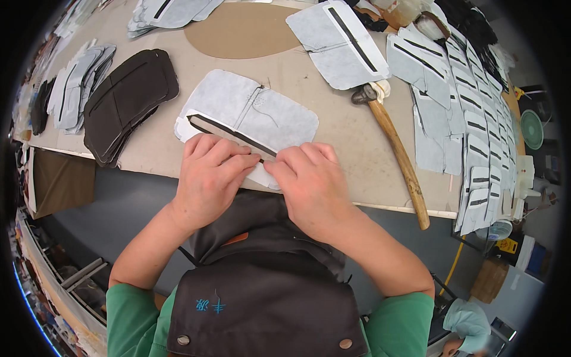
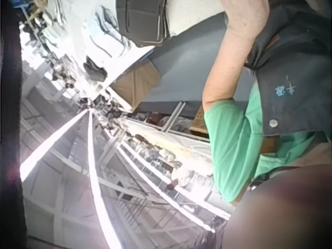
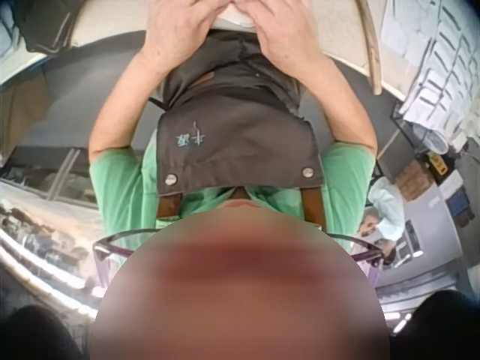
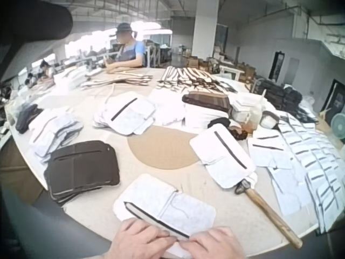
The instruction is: The recorder is assembling leather wallet components by gluing zippers and lining pieces together, and then using a hammer to secure the bond.
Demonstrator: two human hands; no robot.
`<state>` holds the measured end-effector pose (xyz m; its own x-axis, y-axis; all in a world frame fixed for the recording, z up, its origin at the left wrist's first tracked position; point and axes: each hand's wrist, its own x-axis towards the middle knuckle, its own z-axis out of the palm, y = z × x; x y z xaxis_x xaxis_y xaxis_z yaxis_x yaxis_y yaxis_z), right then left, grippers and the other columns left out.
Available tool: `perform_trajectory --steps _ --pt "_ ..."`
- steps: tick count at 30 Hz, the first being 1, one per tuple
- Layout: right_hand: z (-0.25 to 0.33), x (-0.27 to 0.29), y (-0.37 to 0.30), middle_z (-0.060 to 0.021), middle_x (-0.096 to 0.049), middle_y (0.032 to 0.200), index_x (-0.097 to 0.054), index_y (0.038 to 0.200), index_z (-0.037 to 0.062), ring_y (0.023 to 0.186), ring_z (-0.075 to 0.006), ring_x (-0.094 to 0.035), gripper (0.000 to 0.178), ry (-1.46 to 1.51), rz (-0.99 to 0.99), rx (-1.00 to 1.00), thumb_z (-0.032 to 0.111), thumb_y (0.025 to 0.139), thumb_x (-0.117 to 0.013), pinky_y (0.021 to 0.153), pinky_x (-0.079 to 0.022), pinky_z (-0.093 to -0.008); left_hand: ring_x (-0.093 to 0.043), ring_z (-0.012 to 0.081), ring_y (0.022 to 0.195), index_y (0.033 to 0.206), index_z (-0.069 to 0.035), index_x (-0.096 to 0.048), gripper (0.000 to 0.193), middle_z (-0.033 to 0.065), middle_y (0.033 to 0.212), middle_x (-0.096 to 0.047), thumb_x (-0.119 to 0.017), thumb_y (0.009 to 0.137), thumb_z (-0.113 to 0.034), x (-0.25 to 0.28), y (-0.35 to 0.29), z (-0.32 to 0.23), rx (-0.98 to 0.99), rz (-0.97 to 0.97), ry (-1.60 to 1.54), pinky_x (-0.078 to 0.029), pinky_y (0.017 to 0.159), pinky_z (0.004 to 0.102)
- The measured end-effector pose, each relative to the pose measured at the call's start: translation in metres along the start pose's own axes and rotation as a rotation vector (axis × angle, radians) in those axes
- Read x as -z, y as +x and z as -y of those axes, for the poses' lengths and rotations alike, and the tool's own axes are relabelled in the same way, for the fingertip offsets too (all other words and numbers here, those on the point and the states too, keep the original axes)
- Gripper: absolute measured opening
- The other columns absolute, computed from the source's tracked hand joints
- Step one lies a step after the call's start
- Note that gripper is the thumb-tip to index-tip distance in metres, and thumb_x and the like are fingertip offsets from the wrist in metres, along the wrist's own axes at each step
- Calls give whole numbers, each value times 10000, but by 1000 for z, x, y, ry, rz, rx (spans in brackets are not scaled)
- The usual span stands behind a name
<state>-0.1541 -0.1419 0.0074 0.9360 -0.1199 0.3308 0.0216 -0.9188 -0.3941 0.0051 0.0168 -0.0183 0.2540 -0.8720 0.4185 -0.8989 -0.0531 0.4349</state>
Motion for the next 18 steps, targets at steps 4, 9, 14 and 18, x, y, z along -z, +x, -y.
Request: perform_trajectory --steps 4,9,14,18 --pt "-8 7 -4 -59 -671 1041 -718 1114 67 981 -282 -629 343 36 23 20 -50 795 -677 934 -453 -411 -603 233 1001 1084 -141 -787 248 3 1015 -678 -760 846 -79 -1 -1 -4 6 -10 20 -405 947 396" --pt "-8 2 -8 -63 -699 1054 -681 1205 65 977 -299 -634 425 397 -20 -273 -72 803 -706 938 -456 -413 -600 251 1038 1141 -146 -787 321 39 1066 -662 -743 835 -58 1 1 -17 9 28 34 -396 969 415" --pt "-8 -4 -10 -73 -710 1047 -679 1219 74 948 -301 -627 430 457 -49 -298 -81 818 -701 927 -457 -411 -589 272 1063 1160 -165 -782 401 49 1138 -644 -701 805 1 -3 0 -21 33 54 4 -394 982 425" --pt "-18 -2 -20 -64 -709 1022 -687 1213 86 945 -290 -634 432 239 -19 -59 -87 818 -701 925 -461 -414 -586 277 1068 1160 -174 -782 423 43 1152 -644 -704 786 6 -9 -6 -21 -5 67 74 -396 992 430"
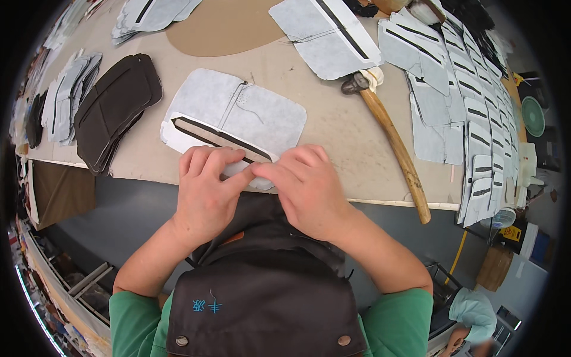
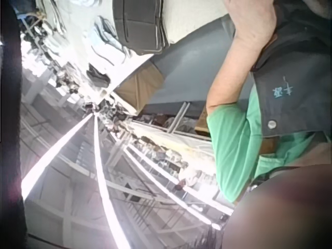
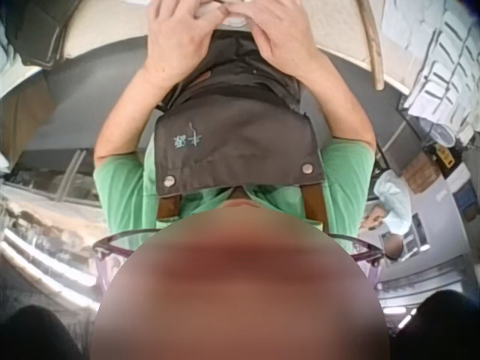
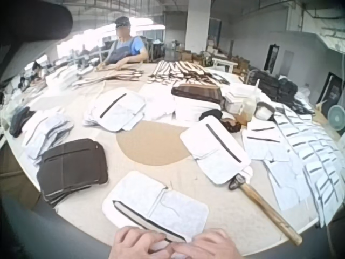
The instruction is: The recorder is assembling leather wallet components by gluing zippers and lining pieces together, and then using a hammer to secure the bond.
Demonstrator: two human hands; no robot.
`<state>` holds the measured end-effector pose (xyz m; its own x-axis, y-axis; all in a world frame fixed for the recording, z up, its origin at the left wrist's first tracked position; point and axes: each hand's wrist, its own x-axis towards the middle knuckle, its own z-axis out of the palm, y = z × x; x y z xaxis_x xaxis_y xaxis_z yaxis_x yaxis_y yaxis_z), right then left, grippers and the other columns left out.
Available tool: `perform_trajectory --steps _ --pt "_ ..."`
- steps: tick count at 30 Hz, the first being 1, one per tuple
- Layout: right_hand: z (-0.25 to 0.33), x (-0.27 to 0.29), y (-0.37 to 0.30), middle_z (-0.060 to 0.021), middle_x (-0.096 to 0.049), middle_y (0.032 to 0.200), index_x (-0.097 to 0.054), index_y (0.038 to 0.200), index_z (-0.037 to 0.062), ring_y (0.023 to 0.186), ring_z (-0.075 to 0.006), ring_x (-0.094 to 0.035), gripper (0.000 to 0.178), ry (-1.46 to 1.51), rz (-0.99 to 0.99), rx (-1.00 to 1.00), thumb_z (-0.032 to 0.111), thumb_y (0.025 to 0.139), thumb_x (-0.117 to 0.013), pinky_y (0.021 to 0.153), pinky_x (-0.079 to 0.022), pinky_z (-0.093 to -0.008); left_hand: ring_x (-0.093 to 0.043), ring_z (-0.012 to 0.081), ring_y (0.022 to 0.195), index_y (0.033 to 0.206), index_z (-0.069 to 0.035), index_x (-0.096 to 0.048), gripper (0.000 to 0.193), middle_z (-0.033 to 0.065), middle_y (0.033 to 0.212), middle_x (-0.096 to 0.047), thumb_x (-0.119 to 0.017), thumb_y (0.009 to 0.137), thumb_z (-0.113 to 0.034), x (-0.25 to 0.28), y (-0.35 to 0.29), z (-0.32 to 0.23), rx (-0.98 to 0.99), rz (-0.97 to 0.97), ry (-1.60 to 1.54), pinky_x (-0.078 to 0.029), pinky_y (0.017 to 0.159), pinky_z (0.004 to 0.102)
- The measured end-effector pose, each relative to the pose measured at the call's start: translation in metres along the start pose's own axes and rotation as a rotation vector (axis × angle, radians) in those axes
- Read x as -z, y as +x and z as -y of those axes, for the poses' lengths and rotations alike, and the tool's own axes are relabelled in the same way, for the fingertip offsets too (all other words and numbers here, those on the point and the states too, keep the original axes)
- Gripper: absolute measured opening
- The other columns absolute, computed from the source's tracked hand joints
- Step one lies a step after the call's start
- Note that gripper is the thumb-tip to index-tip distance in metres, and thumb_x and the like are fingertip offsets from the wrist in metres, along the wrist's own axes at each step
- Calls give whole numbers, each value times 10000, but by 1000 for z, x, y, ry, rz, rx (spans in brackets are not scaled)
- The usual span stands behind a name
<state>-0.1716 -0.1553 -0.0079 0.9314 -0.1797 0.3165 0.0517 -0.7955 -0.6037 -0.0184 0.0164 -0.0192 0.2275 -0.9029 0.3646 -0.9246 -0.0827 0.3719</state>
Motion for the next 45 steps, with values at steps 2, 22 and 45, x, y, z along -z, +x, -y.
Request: perform_trajectory --steps 2,22,45 --pt "-6 -2 -7 -63 -708 1022 -690 1209 89 951 -290 -640 429 -72 13 63 -83 817 -710 913 -470 -415 -583 276 1086 1163 -185 -781 446 39 1170 -645 -704 771 13 -2 1 -1 12 -14 5 -399 1002 433" --pt "28 -42 63 -72 -720 1123 -662 1227 57 983 -274 -637 418 214 -28 -181 -75 831 -671 913 -480 -393 -611 240 967 972 -118 -786 208 4 1000 -700 -845 776 -78 22 -16 50 156 -295 -176 -439 913 392" --pt "-81 94 -48 -89 -686 1175 -622 1280 16 1060 -191 -630 457 -555 -423 -546 149 886 -811 913 -485 -355 -613 240 996 970 -117 -757 152 -39 1142 -738 -808 827 -131 19 -13 49 139 -278 -167 -454 937 386"
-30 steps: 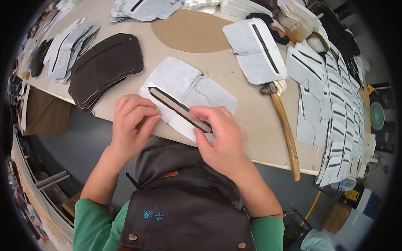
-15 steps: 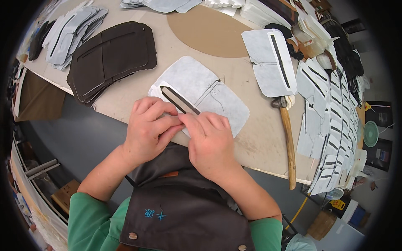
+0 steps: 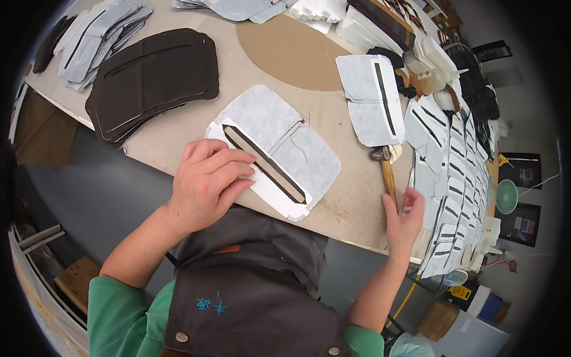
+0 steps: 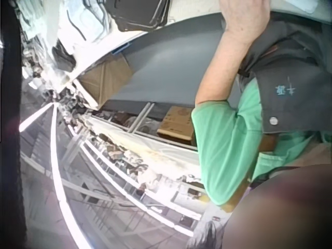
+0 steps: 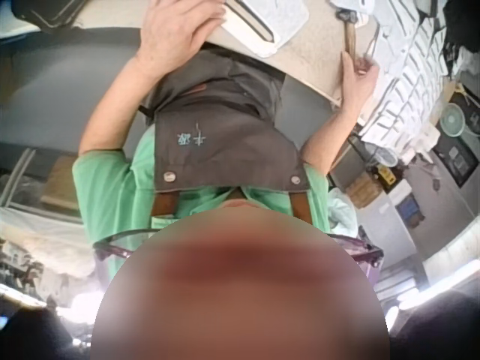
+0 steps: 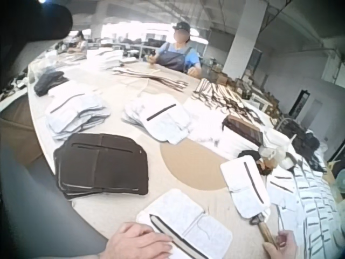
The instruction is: The recorder is assembling leather wallet components by gluing zippers and lining pieces together, and then using a hammer to secure the bond.
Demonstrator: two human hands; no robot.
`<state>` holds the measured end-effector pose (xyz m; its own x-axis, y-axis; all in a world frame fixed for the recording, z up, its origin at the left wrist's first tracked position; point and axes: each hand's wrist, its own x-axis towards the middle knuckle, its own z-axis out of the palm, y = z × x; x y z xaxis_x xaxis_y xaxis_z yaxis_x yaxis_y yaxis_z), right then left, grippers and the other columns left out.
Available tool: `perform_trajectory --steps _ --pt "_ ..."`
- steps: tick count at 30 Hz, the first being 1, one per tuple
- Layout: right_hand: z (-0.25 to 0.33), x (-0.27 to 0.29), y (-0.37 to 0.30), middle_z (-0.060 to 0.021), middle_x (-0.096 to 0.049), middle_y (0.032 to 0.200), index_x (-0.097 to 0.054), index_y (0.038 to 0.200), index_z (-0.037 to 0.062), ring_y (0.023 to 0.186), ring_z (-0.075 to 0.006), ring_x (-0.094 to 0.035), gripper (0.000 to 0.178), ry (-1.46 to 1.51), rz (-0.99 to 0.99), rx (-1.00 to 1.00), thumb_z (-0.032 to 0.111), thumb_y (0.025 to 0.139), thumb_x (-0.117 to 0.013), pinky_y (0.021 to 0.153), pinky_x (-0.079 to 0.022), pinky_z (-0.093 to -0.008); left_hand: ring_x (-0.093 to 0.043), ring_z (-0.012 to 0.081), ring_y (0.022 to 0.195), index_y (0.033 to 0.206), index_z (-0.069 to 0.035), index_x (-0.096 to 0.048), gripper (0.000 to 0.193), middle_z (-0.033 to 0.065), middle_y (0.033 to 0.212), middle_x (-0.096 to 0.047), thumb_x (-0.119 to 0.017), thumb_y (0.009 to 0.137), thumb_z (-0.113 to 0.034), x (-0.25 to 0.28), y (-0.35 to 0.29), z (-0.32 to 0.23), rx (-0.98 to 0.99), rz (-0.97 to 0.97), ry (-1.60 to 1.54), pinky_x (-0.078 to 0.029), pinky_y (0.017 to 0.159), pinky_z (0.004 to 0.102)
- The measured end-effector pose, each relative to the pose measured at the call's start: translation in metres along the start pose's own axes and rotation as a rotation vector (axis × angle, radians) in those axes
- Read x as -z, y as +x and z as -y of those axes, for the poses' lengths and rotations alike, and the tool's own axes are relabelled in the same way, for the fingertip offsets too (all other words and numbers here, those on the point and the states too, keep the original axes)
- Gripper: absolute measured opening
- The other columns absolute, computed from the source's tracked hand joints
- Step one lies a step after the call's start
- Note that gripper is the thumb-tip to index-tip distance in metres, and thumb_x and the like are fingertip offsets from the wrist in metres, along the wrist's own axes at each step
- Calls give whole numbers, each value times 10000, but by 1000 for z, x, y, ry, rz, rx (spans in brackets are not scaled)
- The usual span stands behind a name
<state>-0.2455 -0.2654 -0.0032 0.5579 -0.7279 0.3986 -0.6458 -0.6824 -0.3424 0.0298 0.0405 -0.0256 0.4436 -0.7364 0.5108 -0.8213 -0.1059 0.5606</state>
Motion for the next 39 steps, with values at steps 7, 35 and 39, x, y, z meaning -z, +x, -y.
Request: perform_trajectory --steps 7,35,39 --pt "12 11 0 36 -560 748 -650 1112 29 627 -49 -487 202 326 305 -201 202 1024 -707 564 -384 -222 -601 249 1039 1103 -134 -759 259 -29 1149 -706 -796 847 -146 5 -1 -1 -31 54 81 -444 971 395" --pt "163 5 -13 -186 -572 657 -631 1024 -25 588 -307 -553 313 226 885 182 271 1102 -564 599 -458 -408 -627 279 992 868 -69 -690 205 52 1051 -680 -864 767 -108 1 -4 9 3 -39 -108 -493 884 421" --pt "161 9 -9 -168 -565 670 -595 927 -16 583 -258 -526 333 428 904 49 264 1104 -566 600 -460 -398 -627 293 997 888 -60 -700 186 64 1072 -690 -848 780 -86 7 -2 9 -1 12 -105 -495 897 423"
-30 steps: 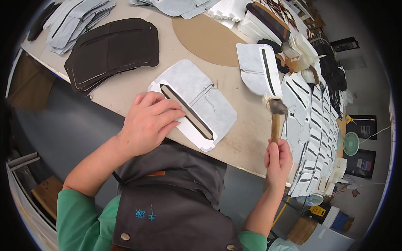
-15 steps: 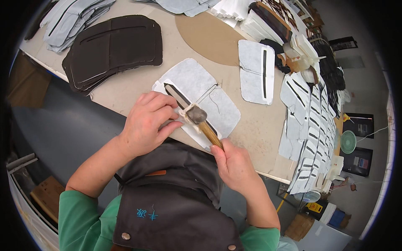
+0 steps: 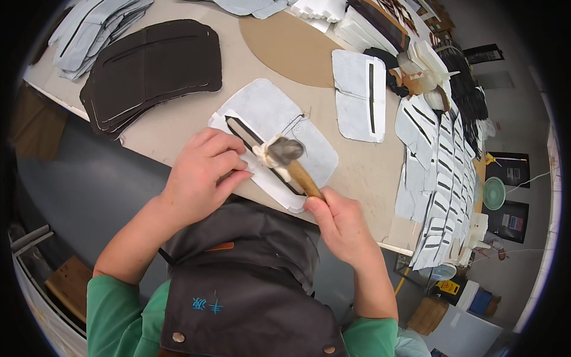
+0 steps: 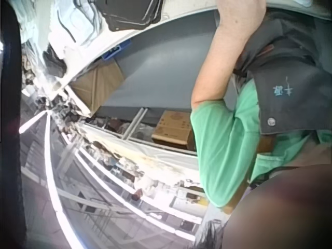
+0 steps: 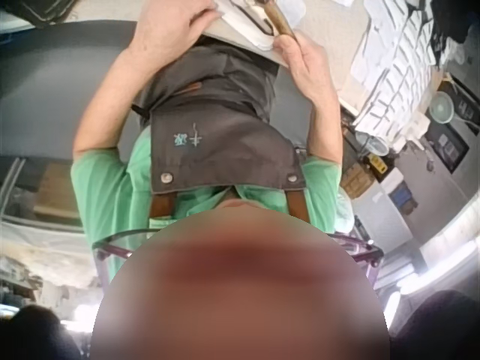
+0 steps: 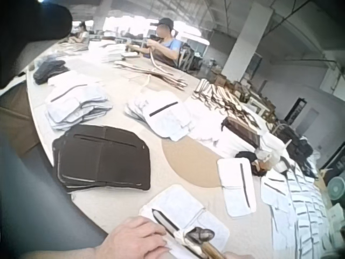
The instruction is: The recorder is assembling leather wallet components by gluing zippers and lining pieces together, and then using a hammer to secure the bond.
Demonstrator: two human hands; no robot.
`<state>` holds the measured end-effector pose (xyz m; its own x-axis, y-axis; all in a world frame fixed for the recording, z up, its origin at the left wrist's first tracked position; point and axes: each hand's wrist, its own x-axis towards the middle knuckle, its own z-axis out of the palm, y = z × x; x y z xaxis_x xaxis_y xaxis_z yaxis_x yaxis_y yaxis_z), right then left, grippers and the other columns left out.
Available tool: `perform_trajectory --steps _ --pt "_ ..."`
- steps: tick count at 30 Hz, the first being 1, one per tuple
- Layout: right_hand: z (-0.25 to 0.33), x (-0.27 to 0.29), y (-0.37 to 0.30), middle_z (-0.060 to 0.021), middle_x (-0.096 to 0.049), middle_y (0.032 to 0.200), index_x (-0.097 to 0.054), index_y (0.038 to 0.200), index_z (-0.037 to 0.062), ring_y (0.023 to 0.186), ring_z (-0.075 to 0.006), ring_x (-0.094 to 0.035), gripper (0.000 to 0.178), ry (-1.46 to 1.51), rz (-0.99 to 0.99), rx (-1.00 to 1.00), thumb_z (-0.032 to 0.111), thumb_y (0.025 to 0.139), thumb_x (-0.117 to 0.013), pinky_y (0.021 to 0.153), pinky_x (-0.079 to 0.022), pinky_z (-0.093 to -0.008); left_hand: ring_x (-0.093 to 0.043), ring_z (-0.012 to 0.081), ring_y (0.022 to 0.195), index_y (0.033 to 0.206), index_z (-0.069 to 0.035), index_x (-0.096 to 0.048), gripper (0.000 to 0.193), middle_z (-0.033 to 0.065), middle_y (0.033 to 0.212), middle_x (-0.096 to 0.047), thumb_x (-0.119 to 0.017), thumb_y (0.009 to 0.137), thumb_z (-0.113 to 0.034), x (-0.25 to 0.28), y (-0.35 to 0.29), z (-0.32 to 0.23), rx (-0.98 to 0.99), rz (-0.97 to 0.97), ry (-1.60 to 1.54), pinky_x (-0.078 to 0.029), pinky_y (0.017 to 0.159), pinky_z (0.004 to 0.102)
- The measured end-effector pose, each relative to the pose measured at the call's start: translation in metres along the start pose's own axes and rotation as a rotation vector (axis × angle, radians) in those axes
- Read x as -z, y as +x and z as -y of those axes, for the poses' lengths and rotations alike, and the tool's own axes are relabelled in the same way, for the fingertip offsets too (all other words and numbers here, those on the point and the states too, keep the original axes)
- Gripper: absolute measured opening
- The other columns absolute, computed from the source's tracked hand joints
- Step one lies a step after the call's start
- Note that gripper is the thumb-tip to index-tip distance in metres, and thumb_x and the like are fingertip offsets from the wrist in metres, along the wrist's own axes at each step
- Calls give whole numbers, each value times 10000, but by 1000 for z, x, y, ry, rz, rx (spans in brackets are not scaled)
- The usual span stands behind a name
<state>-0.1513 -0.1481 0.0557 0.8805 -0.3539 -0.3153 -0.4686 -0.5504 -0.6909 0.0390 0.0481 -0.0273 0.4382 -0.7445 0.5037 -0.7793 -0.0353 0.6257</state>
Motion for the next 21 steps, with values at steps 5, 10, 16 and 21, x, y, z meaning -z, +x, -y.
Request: perform_trajectory --steps 5,10,16,21 --pt "-6 11 -8 -134 -539 666 -588 910 -2 582 -242 -499 340 -95 -132 -11 277 1103 -583 591 -457 -372 -631 304 1030 951 -36 -729 130 82 1101 -706 -768 829 -11 7 9 7 92 -74 -29 -496 920 432" --pt "-15 2 -4 -141 -522 659 -586 924 5 579 -255 -494 323 -105 -128 16 278 1097 -600 581 -455 -367 -639 284 1031 998 -44 -767 164 61 1080 -710 -755 837 -14 -7 28 8 11 -18 71 -491 930 421" --pt "-16 1 0 -199 -575 697 -606 963 3 606 -366 -558 283 -151 -70 37 260 1082 -610 590 -471 -406 -645 270 1025 984 -63 -808 185 46 1062 -710 -786 803 -35 -13 28 7 40 -11 49 -497 920 412" --pt "-19 2 9 -231 -604 734 -611 1016 9 618 -437 -568 238 -246 -56 23 240 1070 -616 579 -467 -428 -650 274 1012 968 -62 -813 190 49 1046 -715 -799 781 -29 -14 33 7 38 -16 37 -509 902 413"
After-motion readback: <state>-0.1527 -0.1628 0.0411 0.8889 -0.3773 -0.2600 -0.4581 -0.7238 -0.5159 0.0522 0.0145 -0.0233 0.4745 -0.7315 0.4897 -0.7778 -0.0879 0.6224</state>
